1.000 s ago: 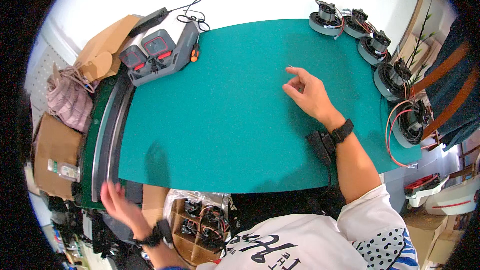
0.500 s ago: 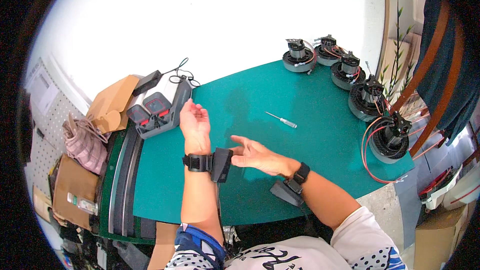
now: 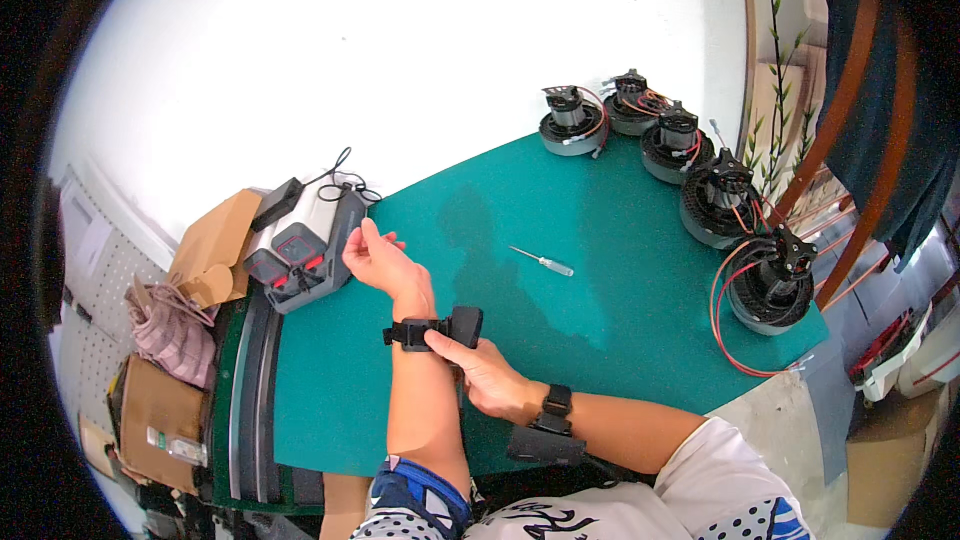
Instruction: Assembling or inspecting electronic motor or fan components on a workbench.
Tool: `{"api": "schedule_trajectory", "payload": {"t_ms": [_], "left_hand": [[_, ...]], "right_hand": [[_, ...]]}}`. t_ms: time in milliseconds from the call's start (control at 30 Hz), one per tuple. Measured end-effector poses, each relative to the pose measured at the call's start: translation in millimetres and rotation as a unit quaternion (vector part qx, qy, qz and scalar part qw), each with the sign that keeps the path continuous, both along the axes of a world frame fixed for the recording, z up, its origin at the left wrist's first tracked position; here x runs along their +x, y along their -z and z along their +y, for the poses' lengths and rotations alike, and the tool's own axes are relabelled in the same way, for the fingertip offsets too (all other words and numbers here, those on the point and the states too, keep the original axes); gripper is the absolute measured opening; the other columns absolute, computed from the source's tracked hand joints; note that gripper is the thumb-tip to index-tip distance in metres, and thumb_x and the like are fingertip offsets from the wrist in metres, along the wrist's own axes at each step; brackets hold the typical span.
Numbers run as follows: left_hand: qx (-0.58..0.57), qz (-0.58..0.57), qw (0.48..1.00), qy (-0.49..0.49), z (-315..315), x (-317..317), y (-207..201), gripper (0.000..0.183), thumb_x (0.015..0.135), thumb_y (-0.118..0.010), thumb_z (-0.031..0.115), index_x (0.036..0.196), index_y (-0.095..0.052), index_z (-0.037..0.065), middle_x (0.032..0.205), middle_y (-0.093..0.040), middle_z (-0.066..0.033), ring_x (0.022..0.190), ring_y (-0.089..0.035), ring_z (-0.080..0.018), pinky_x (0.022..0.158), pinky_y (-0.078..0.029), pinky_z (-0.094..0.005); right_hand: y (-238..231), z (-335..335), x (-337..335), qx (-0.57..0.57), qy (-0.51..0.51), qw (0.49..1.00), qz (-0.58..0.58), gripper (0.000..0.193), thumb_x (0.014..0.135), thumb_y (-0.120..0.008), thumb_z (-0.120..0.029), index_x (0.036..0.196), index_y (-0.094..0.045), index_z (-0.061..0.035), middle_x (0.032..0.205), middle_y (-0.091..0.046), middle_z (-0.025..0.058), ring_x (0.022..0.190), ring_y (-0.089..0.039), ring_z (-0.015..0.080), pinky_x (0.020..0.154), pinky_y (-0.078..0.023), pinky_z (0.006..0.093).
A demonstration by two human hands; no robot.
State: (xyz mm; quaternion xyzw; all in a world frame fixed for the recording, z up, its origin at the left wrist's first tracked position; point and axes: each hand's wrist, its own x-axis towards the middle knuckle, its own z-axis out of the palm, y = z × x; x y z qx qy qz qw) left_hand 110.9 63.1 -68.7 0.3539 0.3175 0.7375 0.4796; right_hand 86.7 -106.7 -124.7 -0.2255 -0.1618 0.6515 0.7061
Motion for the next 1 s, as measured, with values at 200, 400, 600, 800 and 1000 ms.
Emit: {"api": "schedule_trajectory", "payload": {"t_ms": [200, 400, 600, 800, 1000], "left_hand": [[0.41, 0.468, 0.778, -0.087, -14, 18, 10, 0.017, 0.084, -0.067, 0.013, 0.094, -0.056, 0.007, 0.085, -0.059, -0.0067, 0.066, -0.058, -0.0171, 0.054, -0.047, -0.0301], [0.54, 0.531, 0.647, -0.092, -11, 32, 7, 0.019, 0.082, -0.066, 0.011, 0.097, -0.056, 0.007, 0.088, -0.058, -0.0092, 0.071, -0.06, -0.0253, 0.058, -0.048, -0.0351], [0.239, 0.538, 0.808, 0.017, 24, 51, 0, 0.022, 0.081, -0.066, 0.018, 0.097, -0.055, 0.008, 0.09, -0.06, -0.0082, 0.07, -0.06, -0.0254, 0.063, -0.047, -0.0405], [0.3, 0.698, 0.607, 0.232, 57, 70, -5, 0.021, 0.077, -0.069, 0.018, 0.089, -0.064, 0.003, 0.085, -0.068, -0.0134, 0.08, -0.066, -0.0271, 0.071, -0.051, -0.0381], [0.271, 0.69, 0.569, 0.356, 22, 123, 18, 0.031, 0.077, -0.074, 0.023, 0.092, -0.064, -0.001, 0.085, -0.068, -0.0145, 0.078, -0.066, -0.0265, 0.072, -0.052, -0.0351]], "right_hand": [[11, 5, -3, -0.025, 0.046, 0.999, 0.001, 0.037, 0.091, -0.062, -0.037, 0.117, -0.058, -0.0112, 0.114, -0.06, -0.001, 0.104, -0.053, 0.0101, 0.091, -0.04, 0.0324], [3, 6, -1, 0.012, 0.061, 0.998, 0.027, 0.041, 0.087, -0.067, -0.038, 0.116, -0.059, -0.009, 0.113, -0.061, 0.0004, 0.101, -0.054, 0.0117, 0.088, -0.04, 0.0328], [-9, 2, 19, 0.096, 0.106, 0.985, -0.096, 0.054, 0.09, -0.062, -0.041, 0.125, -0.049, -0.0025, 0.118, -0.058, 0.0032, 0.107, -0.051, 0.013, 0.092, -0.039, 0.0344], [-10, -2, 104, -0.07, 0.276, 0.948, -0.144, 0.041, 0.091, -0.061, -0.028, 0.118, -0.052, 0.0006, 0.103, -0.06, 0.0078, 0.09, -0.059, 0.0147, 0.08, -0.048, 0.0303], [23, -27, 196, -0.181, 0.459, 0.845, -0.207, 0.013, 0.09, -0.053, -0.007, 0.099, -0.06, -0.0022, 0.078, -0.061, 0.0046, 0.063, -0.058, 0.0111, 0.058, -0.048, 0.0236]]}}
